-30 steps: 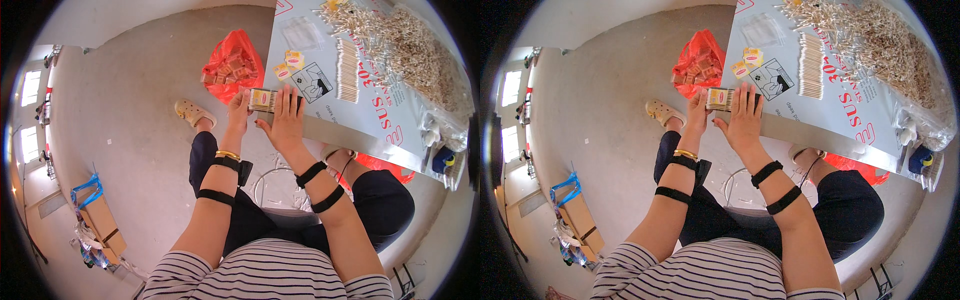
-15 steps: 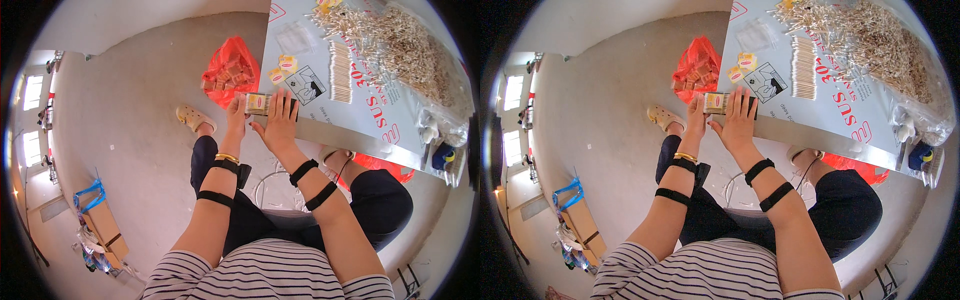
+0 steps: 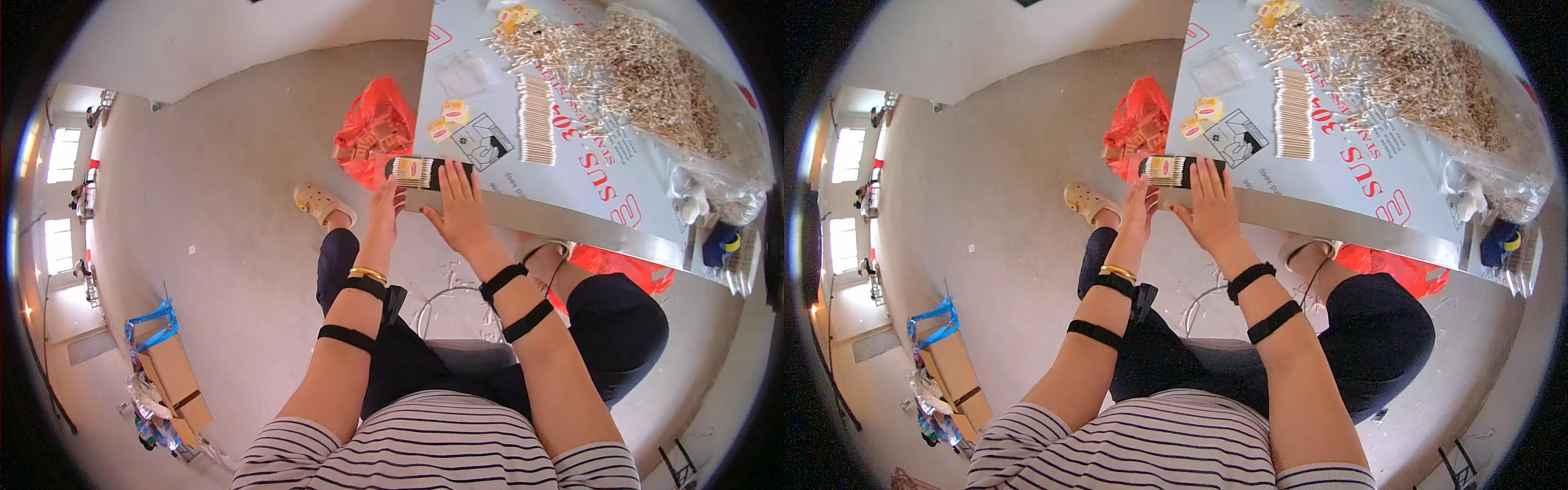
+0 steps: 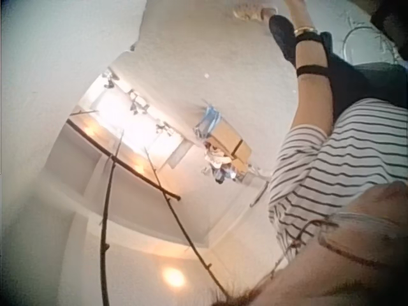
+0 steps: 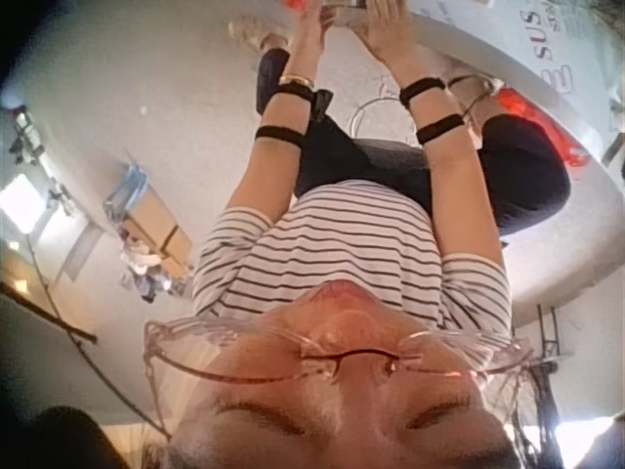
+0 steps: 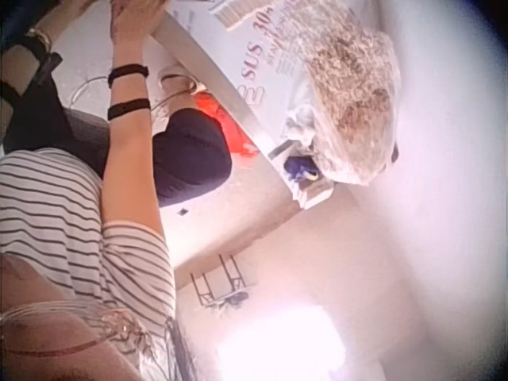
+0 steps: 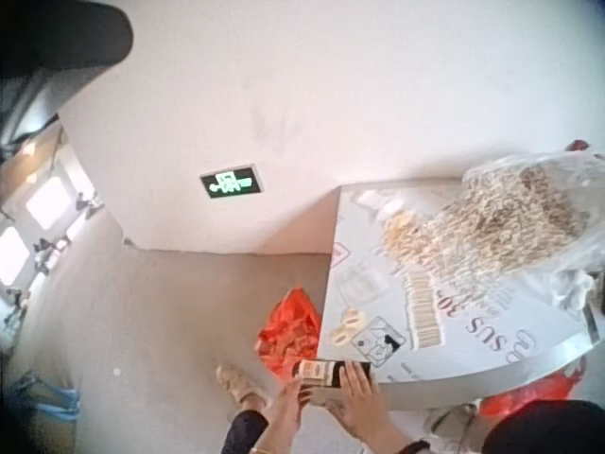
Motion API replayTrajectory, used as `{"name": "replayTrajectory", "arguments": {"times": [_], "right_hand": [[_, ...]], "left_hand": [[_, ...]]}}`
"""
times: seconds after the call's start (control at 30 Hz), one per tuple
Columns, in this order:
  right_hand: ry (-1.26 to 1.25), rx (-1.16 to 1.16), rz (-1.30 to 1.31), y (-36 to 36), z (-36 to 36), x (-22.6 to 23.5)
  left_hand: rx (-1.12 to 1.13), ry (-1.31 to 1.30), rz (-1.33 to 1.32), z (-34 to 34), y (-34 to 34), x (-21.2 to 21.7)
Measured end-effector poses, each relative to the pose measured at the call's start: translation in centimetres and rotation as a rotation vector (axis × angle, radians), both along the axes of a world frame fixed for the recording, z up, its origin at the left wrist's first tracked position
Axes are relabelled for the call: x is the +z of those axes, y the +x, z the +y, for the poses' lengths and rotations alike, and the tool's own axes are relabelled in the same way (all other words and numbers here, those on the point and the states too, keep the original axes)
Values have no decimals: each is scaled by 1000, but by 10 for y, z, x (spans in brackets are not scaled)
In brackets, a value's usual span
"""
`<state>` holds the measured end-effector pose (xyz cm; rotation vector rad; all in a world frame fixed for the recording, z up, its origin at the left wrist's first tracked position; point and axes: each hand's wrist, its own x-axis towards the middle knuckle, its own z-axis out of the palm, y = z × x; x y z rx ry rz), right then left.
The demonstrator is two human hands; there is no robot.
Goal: The person aligns cotton swabs on a metal table, places them into a plastic bag, and seals it with a sticker. They then set the package aside and begin aligning a new set of cotton swabs.
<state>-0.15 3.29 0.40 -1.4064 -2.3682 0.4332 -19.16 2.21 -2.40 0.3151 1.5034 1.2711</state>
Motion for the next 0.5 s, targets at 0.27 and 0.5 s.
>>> {"name": "replayTrajectory", "arguments": {"times": [0.27,0.5], "right_hand": [[99,-228,240,85,-7,4],[167,-374,96,155,19,0]], "left_hand": [[214,239,678,-38,58,8],[-477,740,1084,29,153,64]]}}
